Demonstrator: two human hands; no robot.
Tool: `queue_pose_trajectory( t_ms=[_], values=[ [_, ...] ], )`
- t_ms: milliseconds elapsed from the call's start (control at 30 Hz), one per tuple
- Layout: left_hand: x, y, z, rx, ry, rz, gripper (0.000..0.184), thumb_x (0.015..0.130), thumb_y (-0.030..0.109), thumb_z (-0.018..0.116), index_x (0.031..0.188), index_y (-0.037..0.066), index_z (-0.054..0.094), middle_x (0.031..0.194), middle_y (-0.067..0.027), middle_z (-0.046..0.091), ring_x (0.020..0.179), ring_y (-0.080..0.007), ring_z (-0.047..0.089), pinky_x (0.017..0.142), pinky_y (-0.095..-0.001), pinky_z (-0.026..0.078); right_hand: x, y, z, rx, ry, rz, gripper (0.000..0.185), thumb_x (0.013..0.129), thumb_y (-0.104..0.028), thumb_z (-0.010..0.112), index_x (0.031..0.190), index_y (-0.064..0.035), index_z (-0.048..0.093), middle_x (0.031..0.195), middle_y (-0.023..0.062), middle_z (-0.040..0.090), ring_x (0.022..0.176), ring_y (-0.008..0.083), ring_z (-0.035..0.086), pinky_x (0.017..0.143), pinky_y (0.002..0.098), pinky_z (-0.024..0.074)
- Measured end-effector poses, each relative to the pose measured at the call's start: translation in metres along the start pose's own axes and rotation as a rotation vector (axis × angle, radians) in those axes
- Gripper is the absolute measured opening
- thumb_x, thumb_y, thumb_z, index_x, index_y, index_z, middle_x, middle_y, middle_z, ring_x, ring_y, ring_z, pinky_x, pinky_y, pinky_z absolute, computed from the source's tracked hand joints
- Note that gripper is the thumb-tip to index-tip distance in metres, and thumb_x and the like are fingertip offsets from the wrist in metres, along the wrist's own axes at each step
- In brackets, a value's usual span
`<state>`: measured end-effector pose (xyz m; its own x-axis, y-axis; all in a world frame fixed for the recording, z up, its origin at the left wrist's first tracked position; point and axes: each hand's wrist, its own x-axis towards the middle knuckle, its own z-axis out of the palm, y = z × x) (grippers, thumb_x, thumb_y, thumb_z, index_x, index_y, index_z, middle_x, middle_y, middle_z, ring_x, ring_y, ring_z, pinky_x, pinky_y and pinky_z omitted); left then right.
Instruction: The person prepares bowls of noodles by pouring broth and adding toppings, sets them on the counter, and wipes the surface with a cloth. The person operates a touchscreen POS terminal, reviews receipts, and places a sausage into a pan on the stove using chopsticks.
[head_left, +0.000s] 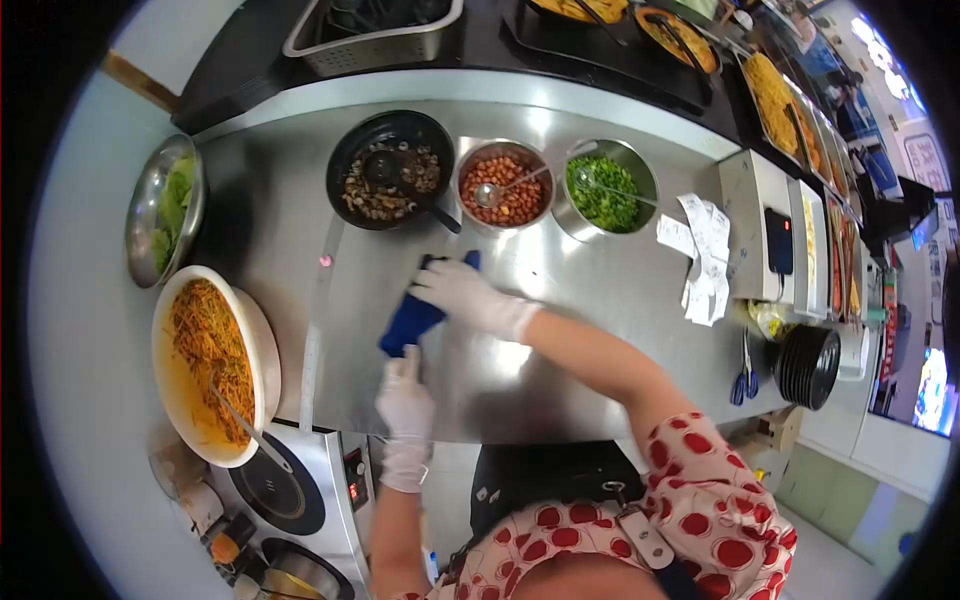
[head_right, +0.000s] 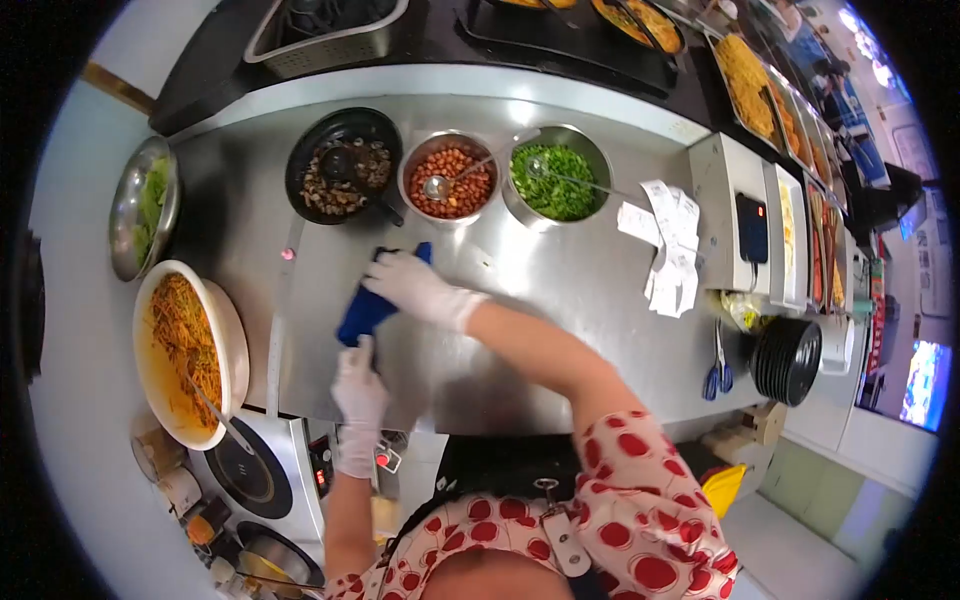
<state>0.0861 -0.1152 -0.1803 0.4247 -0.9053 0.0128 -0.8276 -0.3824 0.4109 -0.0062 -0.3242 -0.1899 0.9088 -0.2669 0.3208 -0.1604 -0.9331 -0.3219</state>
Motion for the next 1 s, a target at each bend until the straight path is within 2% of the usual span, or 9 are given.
queue_pose_trajectory(
  t_ms=[67, 200, 267, 367, 500, 667, 833, 933, 1000],
  values=[
    [-0.023, 0.045, 0.029, -0.094, -0.045, 0.149, 0.049, 0.075, 0.005, 0.055, 0.123, 0.015, 0.059, 0.094, -0.0075, 0.056, 0.075, -0.0267, 0.06, 0.063, -0.0398, 0.05, -0.074, 0.013, -0.03, 0.06, -0.031, 0.103, 0.042, 0.064, -0.003, 0.063, 0.106, -0.0101, 0.063, 0.105, 0.0046, 0.061, 0.098, 0.0236, 0.056, 0.091, 0.0366, 0.0445],
    [-0.035, 0.12, 0.057, -0.397, -0.221, 0.335, 0.048, 0.068, 0.0, 0.057, 0.113, 0.014, 0.066, 0.091, -0.0084, 0.057, 0.075, -0.0297, 0.058, 0.067, -0.0419, 0.049, -0.162, 0.027, -0.077, -0.038, -0.117, 0.298, 0.034, 0.064, -0.008, 0.061, 0.097, -0.0107, 0.066, 0.097, 0.0033, 0.06, 0.097, 0.0228, 0.055, 0.088, 0.0337, 0.0463],
    [-0.01, 0.122, 0.043, -0.418, -0.098, 0.276, 0.043, 0.07, -0.002, 0.055, 0.108, 0.013, 0.068, 0.092, -0.0111, 0.058, 0.078, -0.0311, 0.059, 0.07, -0.0417, 0.049, -0.131, 0.032, -0.097, -0.174, 0.102, 0.133, 0.04, 0.06, -0.007, 0.062, 0.1, -0.0089, 0.065, 0.096, 0.0015, 0.059, 0.096, 0.0211, 0.053, 0.085, 0.0332, 0.0469],
    [0.044, 0.106, 0.048, -0.301, 0.006, 0.189, 0.057, 0.072, -0.005, 0.049, 0.126, 0.011, 0.056, 0.1, -0.0156, 0.054, 0.082, -0.0352, 0.059, 0.072, -0.043, 0.049, -0.115, 0.057, -0.092, -0.197, -0.155, 0.17, 0.033, 0.073, -0.006, 0.056, 0.105, -0.0049, 0.062, 0.105, 0.0073, 0.061, 0.101, 0.0244, 0.055, 0.089, 0.0345, 0.0478],
    [0.059, 0.136, 0.074, -0.202, -0.348, 0.394, 0.063, 0.073, 0.0, 0.053, 0.134, 0.015, 0.05, 0.104, -0.0121, 0.054, 0.079, -0.0337, 0.06, 0.07, -0.042, 0.05, -0.178, 0.082, -0.109, -0.152, -0.062, 0.204, 0.032, 0.08, -0.006, 0.051, 0.111, -0.0038, 0.06, 0.116, 0.0114, 0.06, 0.109, 0.0272, 0.057, 0.097, 0.0365, 0.0452],
    [-0.011, 0.192, 0.096, -0.195, -0.524, 0.636, 0.07, 0.071, 0.001, 0.056, 0.139, 0.014, 0.044, 0.104, -0.0111, 0.051, 0.071, -0.0308, 0.06, 0.066, -0.0414, 0.051, -0.304, 0.053, -0.152, -0.091, -0.167, 0.449, 0.063, 0.061, 0.006, 0.065, 0.123, -0.0046, 0.055, 0.128, 0.0126, 0.053, 0.115, 0.03, 0.051, 0.1, 0.0378, 0.0426],
    [-0.086, 0.241, 0.112, -0.127, -0.659, 0.629, 0.068, 0.074, 0.002, 0.057, 0.14, 0.004, 0.039, 0.102, -0.0141, 0.048, 0.081, -0.0309, 0.06, 0.07, -0.0394, 0.051, -0.37, -0.032, -0.159, -0.024, -0.152, 0.845, 0.054, 0.07, 0.004, 0.058, 0.124, -0.0035, 0.055, 0.125, 0.0135, 0.053, 0.114, 0.0324, 0.05, 0.1, 0.0372, 0.0425],
    [-0.105, 0.236, 0.105, -0.215, -0.592, 0.598, 0.061, 0.079, 0.001, 0.056, 0.138, 0.002, 0.041, 0.105, -0.0144, 0.049, 0.081, -0.028, 0.059, 0.069, -0.0376, 0.051, -0.397, -0.072, -0.114, 0.095, 0.285, 1.092, 0.05, 0.076, -0.008, 0.063, 0.126, -0.0028, 0.054, 0.123, 0.0222, 0.051, 0.113, 0.0374, 0.049, 0.099, 0.039, 0.0405],
    [-0.108, 0.209, 0.09, -0.757, -0.44, 0.286, 0.054, 0.08, 0.003, 0.059, 0.133, 0.001, 0.047, 0.106, -0.0143, 0.052, 0.081, -0.0242, 0.057, 0.072, -0.0353, 0.05, -0.351, -0.095, -0.117, 0.056, 0.327, 1.211, 0.058, 0.074, -0.019, 0.068, 0.128, -0.003, 0.051, 0.123, 0.0244, 0.049, 0.115, 0.04, 0.047, 0.1, 0.0423, 0.039]
  ],
)
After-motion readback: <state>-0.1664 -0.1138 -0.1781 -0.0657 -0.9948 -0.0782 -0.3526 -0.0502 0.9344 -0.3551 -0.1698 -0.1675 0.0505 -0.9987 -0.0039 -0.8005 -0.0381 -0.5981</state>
